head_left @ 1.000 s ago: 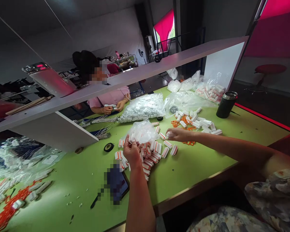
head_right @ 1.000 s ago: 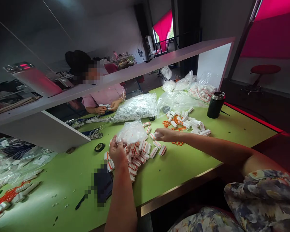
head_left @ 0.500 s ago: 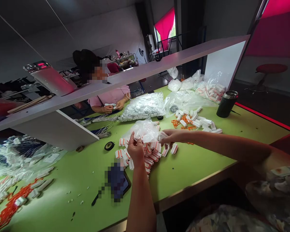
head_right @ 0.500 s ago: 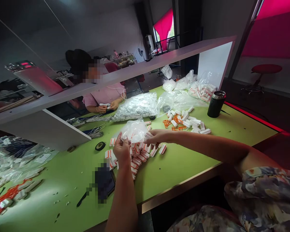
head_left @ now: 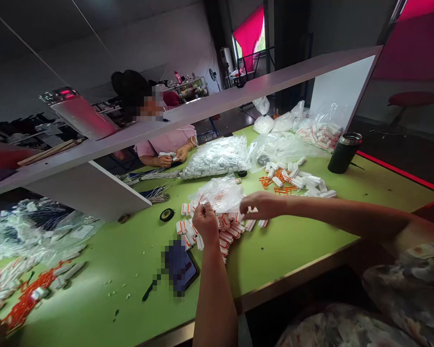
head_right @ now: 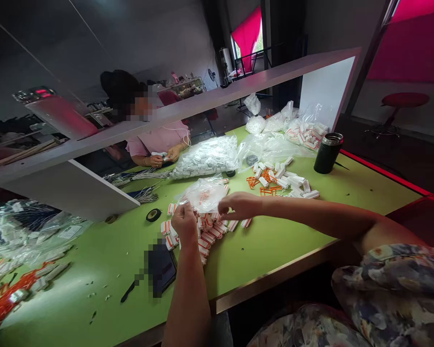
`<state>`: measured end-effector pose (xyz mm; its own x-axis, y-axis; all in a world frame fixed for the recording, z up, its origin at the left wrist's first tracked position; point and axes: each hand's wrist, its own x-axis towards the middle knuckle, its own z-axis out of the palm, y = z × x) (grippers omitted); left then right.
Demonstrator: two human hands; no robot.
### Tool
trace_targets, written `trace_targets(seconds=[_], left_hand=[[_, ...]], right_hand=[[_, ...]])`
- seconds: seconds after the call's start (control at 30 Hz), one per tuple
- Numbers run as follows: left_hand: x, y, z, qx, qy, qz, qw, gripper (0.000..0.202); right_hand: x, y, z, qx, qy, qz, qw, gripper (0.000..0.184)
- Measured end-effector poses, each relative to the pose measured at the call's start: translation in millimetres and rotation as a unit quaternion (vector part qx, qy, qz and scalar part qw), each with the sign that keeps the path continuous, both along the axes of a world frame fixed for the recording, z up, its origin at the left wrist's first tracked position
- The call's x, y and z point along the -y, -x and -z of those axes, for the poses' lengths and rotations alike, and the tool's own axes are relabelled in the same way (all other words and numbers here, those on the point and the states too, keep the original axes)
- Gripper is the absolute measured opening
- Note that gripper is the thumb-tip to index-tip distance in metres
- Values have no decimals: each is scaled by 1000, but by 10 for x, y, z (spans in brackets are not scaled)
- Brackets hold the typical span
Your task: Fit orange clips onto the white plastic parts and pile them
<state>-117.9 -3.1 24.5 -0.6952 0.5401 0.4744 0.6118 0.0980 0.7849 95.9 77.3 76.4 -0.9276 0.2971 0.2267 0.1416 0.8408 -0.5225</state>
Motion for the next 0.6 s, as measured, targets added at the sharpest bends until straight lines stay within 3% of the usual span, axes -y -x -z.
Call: trace_targets(seconds=[0.03, 0.1, 0.17, 0.23, 0.43, 0.6], left_hand=[[-4, 0, 2, -4, -1, -1, 1000, 38], [-11, -2, 10, -8, -2, 4, 1000, 36], [-17, -3, 21, -10, -2, 11, 1000, 34], [-20, -2, 33, -13, 1, 17, 1000, 32], [-26, 5, 44, -13, -7, 18, 1000, 29], [-34, -24, 37, -6, -23, 28, 999, 31]], right_hand=[[33, -117, 102, 29, -46, -25, 998, 33], [67, -285, 305, 75, -104, -10, 992, 57], [63, -353, 477, 121, -112, 29, 986, 80], [36, -347, 593, 156, -100, 48, 982, 88], [35, -318, 645, 152, -123, 60, 979, 61], [224, -337, 639, 179, -156, 147, 960, 37]])
